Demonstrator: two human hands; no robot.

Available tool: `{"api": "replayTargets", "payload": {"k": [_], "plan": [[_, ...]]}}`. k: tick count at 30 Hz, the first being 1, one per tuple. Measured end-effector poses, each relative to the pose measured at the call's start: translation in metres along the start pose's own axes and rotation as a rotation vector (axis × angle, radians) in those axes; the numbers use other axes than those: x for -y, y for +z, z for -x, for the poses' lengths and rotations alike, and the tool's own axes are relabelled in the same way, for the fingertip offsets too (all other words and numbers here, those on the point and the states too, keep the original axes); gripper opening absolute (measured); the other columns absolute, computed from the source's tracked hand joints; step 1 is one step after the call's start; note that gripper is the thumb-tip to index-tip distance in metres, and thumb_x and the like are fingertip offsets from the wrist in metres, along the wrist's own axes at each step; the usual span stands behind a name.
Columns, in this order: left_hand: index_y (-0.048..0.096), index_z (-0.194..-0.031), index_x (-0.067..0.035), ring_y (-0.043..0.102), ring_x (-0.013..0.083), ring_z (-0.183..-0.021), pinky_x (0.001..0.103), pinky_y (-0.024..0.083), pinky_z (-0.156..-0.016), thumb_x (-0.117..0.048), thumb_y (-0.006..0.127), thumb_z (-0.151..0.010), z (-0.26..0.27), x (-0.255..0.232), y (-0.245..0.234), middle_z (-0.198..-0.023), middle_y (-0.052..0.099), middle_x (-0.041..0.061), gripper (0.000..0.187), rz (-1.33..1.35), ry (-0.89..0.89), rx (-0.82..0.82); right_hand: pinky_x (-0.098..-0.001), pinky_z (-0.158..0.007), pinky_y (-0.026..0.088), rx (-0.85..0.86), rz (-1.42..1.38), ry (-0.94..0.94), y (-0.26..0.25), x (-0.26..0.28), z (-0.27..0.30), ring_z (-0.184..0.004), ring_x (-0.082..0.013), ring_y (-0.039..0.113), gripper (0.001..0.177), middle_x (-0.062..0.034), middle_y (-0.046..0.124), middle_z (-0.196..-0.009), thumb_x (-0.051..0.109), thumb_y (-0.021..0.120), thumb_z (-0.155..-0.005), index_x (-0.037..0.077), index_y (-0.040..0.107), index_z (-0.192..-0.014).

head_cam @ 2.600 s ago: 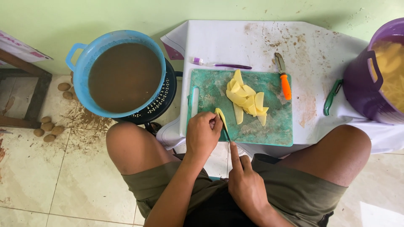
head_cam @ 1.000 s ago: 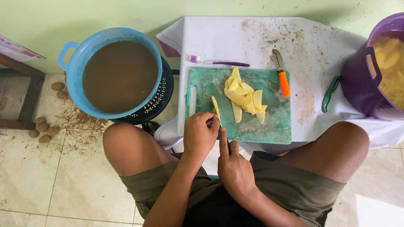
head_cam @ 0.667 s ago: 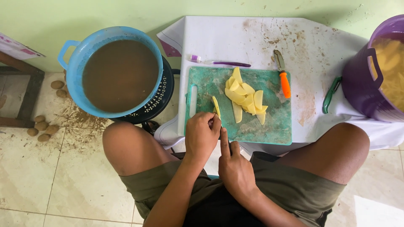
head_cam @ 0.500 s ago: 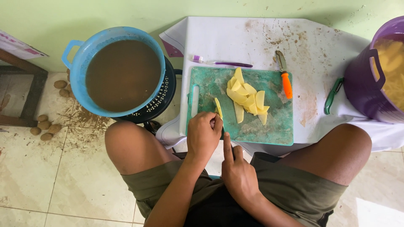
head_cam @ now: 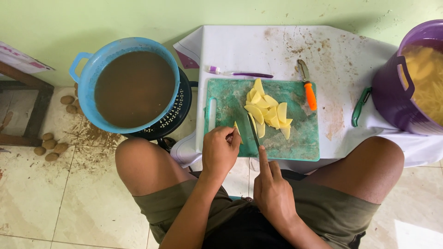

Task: Slicing a potato into thin, uniform wedges on a cutting board using a kitchen knife.

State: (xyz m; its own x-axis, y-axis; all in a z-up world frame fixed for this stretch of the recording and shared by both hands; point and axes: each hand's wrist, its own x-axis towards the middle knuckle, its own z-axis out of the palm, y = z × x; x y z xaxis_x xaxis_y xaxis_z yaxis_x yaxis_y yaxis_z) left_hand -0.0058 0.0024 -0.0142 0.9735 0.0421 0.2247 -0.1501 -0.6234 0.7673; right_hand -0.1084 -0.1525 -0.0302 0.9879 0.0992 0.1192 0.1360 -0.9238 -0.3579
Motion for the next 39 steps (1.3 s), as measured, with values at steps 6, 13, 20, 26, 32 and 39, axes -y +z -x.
{"api": "replayTargets", "payload": {"k": [6,13,20,26,32,39], "plan": [[0.049,-0.059,-0.006,0.043,0.0215,-0.050,0.039,0.036,-0.048,-0.010,0.062,-0.098,0.000,-0.002,0.000,-0.053,0.051,0.007,0.041,-0.026,-0.017,0.006,-0.0434,-0.029,0.040,0.033,0.001,-0.047,-0.005,0.019,0.000,-0.043,-0.0348,0.048,0.071,-0.0099,0.057,-0.100,0.010,0.052,-0.090,0.009,0.034,-0.159],[0.052,-0.060,-0.005,0.050,0.0259,-0.050,0.042,0.040,-0.048,-0.010,0.065,-0.095,-0.001,-0.001,0.002,-0.056,0.058,0.010,0.038,-0.048,-0.022,0.000,-0.0429,-0.028,0.038,0.060,0.022,-0.057,0.002,0.023,-0.002,-0.043,-0.0341,0.043,0.075,-0.0081,0.052,-0.099,0.009,0.053,-0.089,0.011,0.031,-0.161],[0.051,-0.059,-0.005,0.047,0.0252,-0.050,0.042,0.038,-0.049,-0.009,0.064,-0.094,-0.002,0.000,0.001,-0.055,0.056,0.009,0.037,-0.043,-0.026,-0.002,-0.0390,-0.027,0.040,0.006,0.181,-0.093,0.017,0.021,0.001,-0.041,-0.0263,0.042,0.082,-0.0061,0.051,-0.097,0.004,0.057,-0.082,0.010,0.034,-0.160],[0.053,-0.061,-0.004,0.049,0.0268,-0.051,0.043,0.040,-0.050,-0.009,0.064,-0.094,-0.002,-0.001,0.000,-0.057,0.058,0.010,0.035,-0.036,-0.025,-0.002,-0.0403,-0.027,0.042,0.029,0.225,-0.086,0.020,0.022,0.002,-0.040,-0.0276,0.044,0.084,-0.0064,0.051,-0.097,0.007,0.059,-0.083,0.011,0.030,-0.161],[0.049,-0.059,-0.006,0.044,0.0214,-0.049,0.041,0.035,-0.048,-0.010,0.062,-0.094,-0.002,-0.003,-0.002,-0.053,0.051,0.007,0.038,-0.026,-0.027,0.015,-0.0401,-0.027,0.039,0.027,0.188,-0.094,0.021,0.020,-0.002,-0.039,-0.0289,0.044,0.081,-0.0072,0.053,-0.098,0.006,0.057,-0.082,0.010,0.033,-0.160],[0.050,-0.060,-0.007,0.043,0.0181,-0.050,0.037,0.037,-0.048,-0.007,0.060,-0.094,-0.003,-0.005,-0.007,-0.053,0.051,0.005,0.036,0.042,-0.051,0.037,-0.0361,-0.028,0.037,-0.026,0.216,-0.153,0.035,0.012,-0.007,-0.040,-0.0239,0.039,0.083,-0.0079,0.055,-0.098,0.003,0.058,-0.083,0.007,0.032,-0.161]]}}
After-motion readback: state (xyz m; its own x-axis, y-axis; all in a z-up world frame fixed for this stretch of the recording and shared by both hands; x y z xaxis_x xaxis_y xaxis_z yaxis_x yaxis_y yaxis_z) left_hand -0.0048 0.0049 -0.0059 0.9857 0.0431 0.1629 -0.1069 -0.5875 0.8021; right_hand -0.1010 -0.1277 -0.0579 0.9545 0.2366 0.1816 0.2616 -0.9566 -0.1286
